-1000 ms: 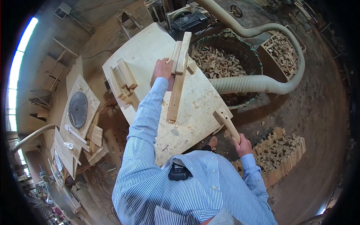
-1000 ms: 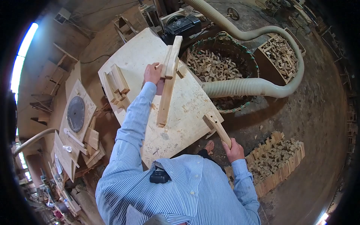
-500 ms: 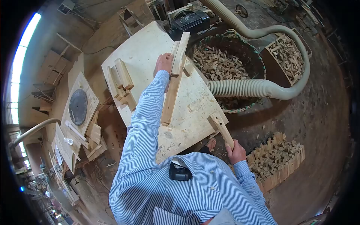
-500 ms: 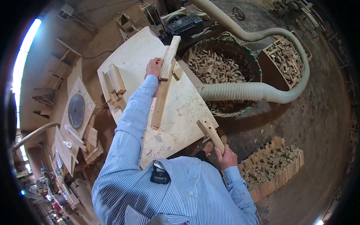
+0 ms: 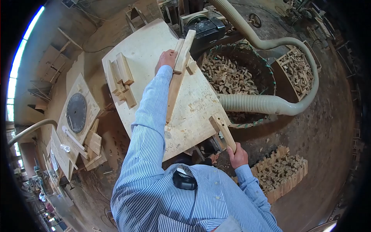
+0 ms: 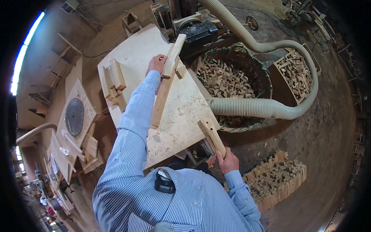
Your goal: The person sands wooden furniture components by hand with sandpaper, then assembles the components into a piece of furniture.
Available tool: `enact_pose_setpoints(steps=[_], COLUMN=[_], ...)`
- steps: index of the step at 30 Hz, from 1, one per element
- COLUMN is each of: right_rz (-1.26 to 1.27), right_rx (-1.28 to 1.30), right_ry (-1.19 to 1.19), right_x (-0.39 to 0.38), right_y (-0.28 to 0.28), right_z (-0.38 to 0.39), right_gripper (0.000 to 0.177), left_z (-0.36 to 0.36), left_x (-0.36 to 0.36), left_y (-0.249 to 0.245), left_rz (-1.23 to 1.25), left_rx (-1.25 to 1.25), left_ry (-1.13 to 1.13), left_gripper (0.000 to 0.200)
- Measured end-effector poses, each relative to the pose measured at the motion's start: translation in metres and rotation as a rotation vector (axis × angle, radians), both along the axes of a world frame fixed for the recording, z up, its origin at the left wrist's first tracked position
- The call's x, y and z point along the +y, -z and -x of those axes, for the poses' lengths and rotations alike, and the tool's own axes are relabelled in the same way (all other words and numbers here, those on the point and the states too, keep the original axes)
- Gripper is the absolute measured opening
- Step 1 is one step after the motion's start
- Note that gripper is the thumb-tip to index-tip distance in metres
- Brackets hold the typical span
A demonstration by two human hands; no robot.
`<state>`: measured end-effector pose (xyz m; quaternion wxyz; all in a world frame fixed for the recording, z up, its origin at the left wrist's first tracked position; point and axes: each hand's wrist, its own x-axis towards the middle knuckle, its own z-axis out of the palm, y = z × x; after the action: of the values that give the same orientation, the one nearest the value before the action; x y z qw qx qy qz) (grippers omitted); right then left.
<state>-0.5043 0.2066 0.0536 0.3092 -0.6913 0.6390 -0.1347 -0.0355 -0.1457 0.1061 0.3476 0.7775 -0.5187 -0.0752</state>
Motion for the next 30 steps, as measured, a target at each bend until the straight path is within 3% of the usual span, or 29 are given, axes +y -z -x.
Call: enact_pose_setpoints(steps=[12, 30], right_rz=[0.054, 0.027], right_rx=[-0.044, -0.024], right_ry=[0.047, 0.122], right_x=[0.002, 0.006], right_y=[0.023, -0.008], right_z=[-0.006, -0.010], right_gripper=[0.043, 0.045], left_z=[0.002, 0.000], left_x=[0.004, 0.014], left_y=[-0.007, -0.010], left_rz=[0.047, -0.005], left_rx=[-0.046, -0.005], left_ry=[0.043, 0.072], left_gripper=[0.037, 0.039])
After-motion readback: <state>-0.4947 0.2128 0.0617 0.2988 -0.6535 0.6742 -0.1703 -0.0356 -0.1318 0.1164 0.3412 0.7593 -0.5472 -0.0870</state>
